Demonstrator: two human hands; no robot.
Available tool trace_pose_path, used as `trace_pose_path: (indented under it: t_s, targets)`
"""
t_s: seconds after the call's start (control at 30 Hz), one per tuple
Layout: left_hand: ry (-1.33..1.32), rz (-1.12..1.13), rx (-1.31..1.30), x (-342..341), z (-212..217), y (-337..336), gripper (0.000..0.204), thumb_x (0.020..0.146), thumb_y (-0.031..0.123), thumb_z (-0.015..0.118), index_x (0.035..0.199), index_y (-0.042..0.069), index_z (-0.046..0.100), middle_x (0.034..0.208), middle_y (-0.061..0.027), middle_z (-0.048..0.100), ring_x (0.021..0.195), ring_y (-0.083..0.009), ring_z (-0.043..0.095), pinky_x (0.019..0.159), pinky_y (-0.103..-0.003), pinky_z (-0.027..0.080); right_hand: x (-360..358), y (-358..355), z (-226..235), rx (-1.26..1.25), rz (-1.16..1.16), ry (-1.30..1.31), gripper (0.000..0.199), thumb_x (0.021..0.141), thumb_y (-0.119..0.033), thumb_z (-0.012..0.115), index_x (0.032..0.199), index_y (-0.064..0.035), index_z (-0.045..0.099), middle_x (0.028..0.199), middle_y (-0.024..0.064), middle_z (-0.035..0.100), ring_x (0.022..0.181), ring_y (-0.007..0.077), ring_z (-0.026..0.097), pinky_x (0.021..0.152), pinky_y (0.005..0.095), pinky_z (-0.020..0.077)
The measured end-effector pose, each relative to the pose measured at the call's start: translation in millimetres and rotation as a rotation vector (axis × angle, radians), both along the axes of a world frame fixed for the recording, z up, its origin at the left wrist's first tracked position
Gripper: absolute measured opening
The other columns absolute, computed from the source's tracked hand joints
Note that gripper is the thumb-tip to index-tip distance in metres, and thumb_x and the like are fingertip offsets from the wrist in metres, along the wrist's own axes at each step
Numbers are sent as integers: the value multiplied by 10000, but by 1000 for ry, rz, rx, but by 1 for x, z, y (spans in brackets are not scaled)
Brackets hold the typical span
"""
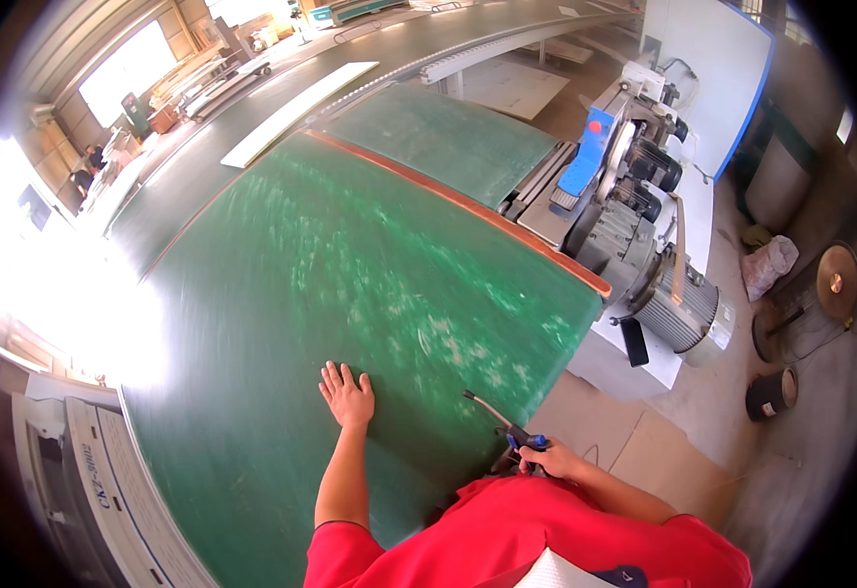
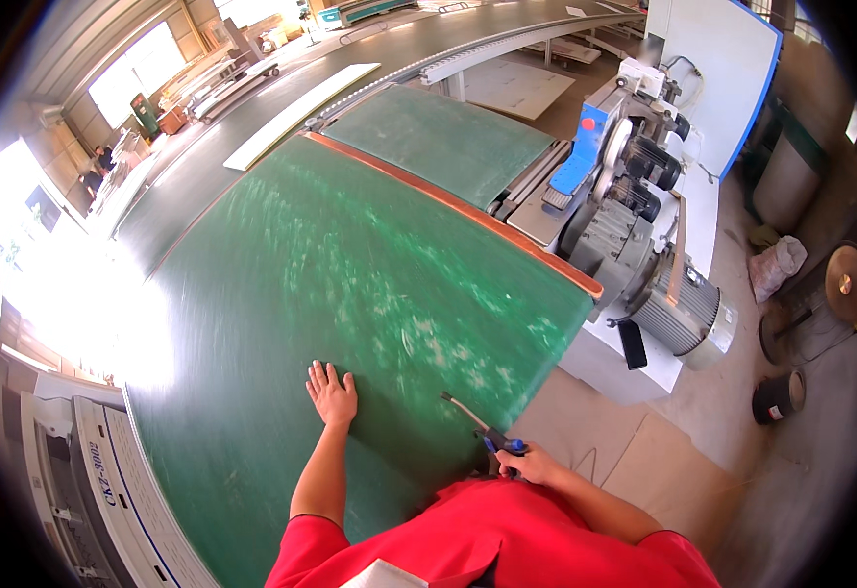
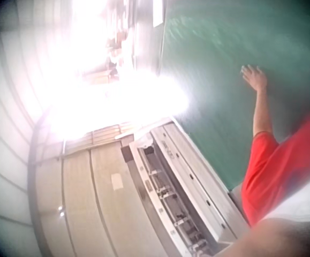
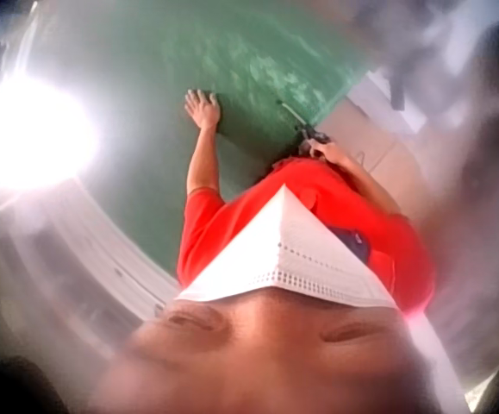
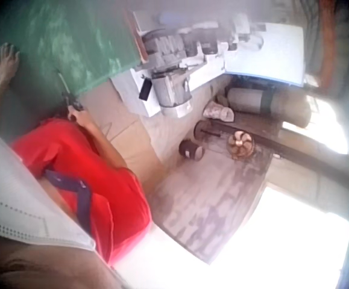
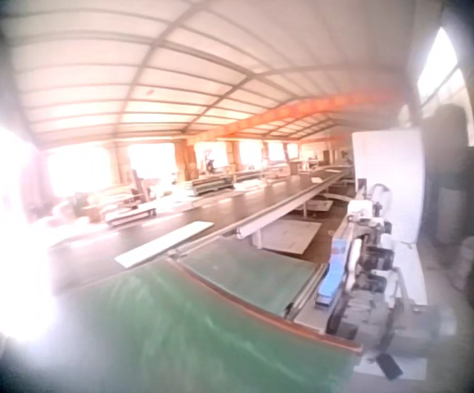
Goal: The person uses a handheld air blower to clean dust from white rectangular panels on a green conveyor table in a workshop. They repeatedly pick up panels, blow air along edges and surfaces, and place them back on the table.
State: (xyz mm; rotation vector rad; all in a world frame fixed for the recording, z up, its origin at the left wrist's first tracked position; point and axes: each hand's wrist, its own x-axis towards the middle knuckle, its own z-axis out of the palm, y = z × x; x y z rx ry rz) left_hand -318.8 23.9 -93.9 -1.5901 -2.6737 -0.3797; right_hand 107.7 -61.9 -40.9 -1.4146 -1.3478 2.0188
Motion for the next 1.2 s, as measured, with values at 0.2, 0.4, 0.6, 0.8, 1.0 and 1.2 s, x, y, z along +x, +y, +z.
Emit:
trace_pose_path:
  t_s: [0.2,0.4,0.6,0.8,1.0,1.2]
  targets:
    - [-16,-5,-14,6,12,-2,606,961,422,443,1410,14,444,1570,-165,236,1467,-311,171,1194,-455,107,-3,-1,-6,0,38,16,379,951,-370,601,806,-25,659,751,55,666,712,149,622,684,306,482]
    - [-14,2,11,-2,6,-3,594,961,407,449,1402,9,456,1569,-161,242,1466,-302,179,1194,-455,114,-5,-2,-18,5,38,17,381,949,-371,607,801,-24,657,746,50,661,688,142,615,653,304,487]
    - [-8,0,18,-7,3,-2,589,965,403,448,1399,5,460,1570,-162,240,1465,-303,182,1193,-454,118,-7,-1,-9,27,49,3,378,946,-364,619,789,-22,658,729,48,655,668,138,610,633,298,486]
    - [-2,-1,24,-12,-2,0,580,970,398,441,1391,0,464,1568,-165,243,1463,-307,185,1192,-455,124,-9,-2,-11,36,66,-10,411,947,-392,610,779,-20,655,724,43,652,669,138,609,635,298,486]
    - [6,-22,28,-4,-2,8,578,974,391,438,1395,-5,454,1560,-154,268,1458,-306,200,1183,-456,146,-3,-6,-22,39,77,-75,432,934,-442,608,779,-42,657,726,35,652,677,138,603,653,299,477]
    - [88,25,-76,-14,3,5,590,992,416,404,1408,0,439,1552,-144,296,1445,-306,239,1154,-491,205,-7,-2,-11,51,151,-95,476,907,-509,596,806,-48,655,695,52,644,670,163,609,646,320,471]
